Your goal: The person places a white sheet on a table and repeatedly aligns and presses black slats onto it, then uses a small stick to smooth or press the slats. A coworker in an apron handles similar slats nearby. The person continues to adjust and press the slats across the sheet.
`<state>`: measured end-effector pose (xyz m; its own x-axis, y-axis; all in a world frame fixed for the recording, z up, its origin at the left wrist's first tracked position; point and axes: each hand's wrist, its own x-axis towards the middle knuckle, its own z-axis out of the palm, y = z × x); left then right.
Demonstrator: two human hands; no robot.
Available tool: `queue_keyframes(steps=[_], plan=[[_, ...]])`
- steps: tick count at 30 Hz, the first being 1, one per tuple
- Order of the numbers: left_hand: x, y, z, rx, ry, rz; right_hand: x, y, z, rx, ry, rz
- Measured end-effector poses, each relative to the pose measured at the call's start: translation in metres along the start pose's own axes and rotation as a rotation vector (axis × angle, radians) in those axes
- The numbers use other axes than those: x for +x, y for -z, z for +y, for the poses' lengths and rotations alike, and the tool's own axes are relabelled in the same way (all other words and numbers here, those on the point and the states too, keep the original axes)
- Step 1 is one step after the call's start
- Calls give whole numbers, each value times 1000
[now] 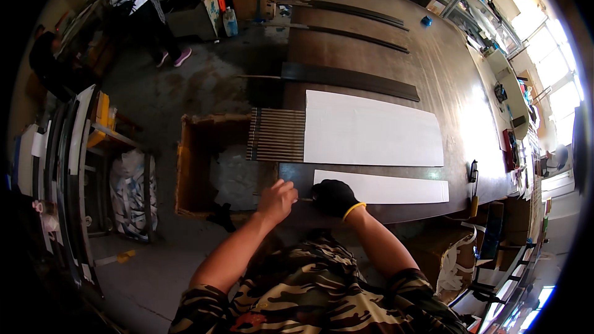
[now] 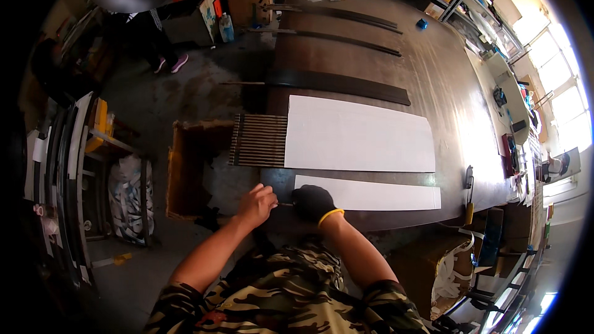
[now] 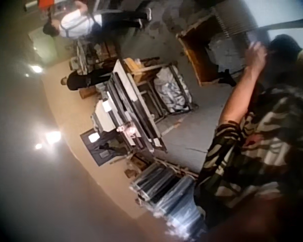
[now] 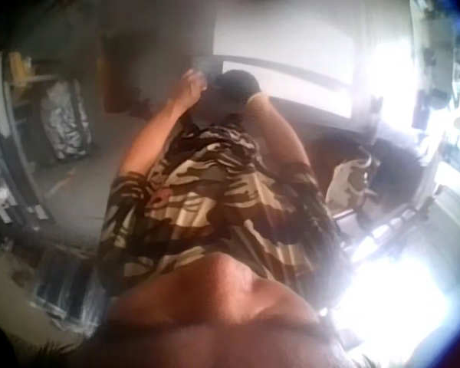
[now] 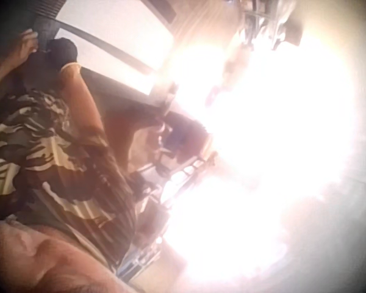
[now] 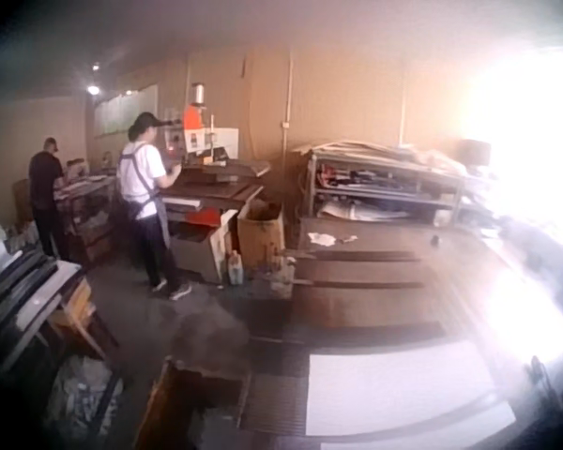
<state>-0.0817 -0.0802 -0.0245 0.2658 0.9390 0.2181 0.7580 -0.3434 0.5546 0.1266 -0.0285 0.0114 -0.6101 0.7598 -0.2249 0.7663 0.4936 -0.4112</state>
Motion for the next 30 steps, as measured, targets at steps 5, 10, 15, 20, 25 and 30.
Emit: queue_keyframes(steps=[5, 10, 15, 20, 25, 30], plan=[[5, 3, 0, -16, -35, -40, -8, -6, 23, 156, -11, 17], [4, 1, -6, -25, -42, -47, -4, 2, 1, 89, -174, -37], [3, -3, -6, -15, -54, -31, -3, -11, -6, 9, -245, 46], [3, -8, -5, -24, -57, -11, -12, -31, 42, 78, -144, 269], [0, -11, -8, -23, -71, 26, -77, 41, 104, 1554, -981, 380], [12, 5, -2, 47, -162, -80, -247, 45, 265, -610, -552, 188]])
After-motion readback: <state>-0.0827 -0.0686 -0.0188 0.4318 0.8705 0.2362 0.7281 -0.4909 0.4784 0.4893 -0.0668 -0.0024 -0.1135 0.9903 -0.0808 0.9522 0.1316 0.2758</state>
